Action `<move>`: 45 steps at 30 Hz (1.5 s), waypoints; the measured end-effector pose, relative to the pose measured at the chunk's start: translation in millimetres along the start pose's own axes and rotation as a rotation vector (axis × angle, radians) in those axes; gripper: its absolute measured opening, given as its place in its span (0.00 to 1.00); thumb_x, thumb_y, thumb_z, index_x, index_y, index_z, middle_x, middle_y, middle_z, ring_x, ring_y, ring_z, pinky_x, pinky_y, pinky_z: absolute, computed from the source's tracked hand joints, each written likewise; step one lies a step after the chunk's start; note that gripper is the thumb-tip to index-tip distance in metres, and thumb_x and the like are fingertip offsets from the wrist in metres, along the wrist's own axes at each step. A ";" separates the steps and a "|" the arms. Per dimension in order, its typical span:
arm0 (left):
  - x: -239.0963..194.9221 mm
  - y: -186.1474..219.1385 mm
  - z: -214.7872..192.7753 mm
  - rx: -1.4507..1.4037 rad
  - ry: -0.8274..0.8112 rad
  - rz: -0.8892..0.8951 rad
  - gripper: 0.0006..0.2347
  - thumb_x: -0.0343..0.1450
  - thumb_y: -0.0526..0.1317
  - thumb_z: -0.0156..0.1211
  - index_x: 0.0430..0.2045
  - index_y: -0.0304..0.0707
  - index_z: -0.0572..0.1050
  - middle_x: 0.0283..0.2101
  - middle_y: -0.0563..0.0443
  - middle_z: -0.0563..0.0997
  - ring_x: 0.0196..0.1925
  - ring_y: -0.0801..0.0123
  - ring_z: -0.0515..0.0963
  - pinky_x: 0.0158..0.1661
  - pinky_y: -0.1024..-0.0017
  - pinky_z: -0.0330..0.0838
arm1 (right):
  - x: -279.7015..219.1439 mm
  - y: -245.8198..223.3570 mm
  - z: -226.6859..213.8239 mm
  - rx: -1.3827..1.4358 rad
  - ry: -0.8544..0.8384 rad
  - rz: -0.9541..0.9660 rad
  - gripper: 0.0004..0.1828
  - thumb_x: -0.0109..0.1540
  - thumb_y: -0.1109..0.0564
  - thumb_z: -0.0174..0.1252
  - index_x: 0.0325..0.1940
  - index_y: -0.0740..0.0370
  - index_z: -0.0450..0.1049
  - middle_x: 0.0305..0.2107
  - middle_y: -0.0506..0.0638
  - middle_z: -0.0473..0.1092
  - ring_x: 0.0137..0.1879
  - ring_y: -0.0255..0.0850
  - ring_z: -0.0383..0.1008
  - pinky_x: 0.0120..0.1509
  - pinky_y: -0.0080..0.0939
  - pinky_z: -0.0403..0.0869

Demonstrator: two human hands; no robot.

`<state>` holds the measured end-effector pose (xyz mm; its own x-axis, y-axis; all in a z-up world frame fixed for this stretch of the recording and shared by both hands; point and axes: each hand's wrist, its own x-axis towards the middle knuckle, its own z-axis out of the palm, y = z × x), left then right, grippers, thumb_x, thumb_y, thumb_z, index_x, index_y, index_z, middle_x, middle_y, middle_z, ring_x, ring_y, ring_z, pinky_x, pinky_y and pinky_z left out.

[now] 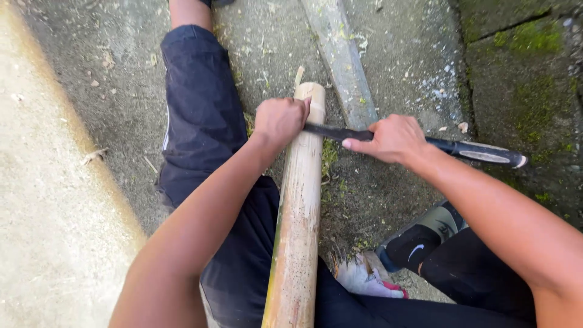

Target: Scraping the outer layer of a bamboo pole with a knife while sitting on the ground.

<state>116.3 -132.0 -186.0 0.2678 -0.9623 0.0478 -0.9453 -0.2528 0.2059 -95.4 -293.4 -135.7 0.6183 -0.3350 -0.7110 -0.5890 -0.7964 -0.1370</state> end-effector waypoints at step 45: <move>-70.8 45.8 -66.2 -0.127 -0.189 -0.129 0.21 0.78 0.45 0.46 0.11 0.41 0.74 0.16 0.44 0.78 0.13 0.54 0.78 0.17 0.60 0.73 | -65.8 -15.4 -24.7 -0.122 -0.116 -0.113 0.48 0.47 0.10 0.43 0.21 0.56 0.79 0.13 0.55 0.71 0.27 0.53 0.78 0.37 0.53 0.75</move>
<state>66.3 -68.8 -115.3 0.3336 -0.9277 -0.1677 -0.8717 -0.3713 0.3197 -114.2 -271.5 -69.8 0.6085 -0.1853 -0.7716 -0.4474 -0.8832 -0.1407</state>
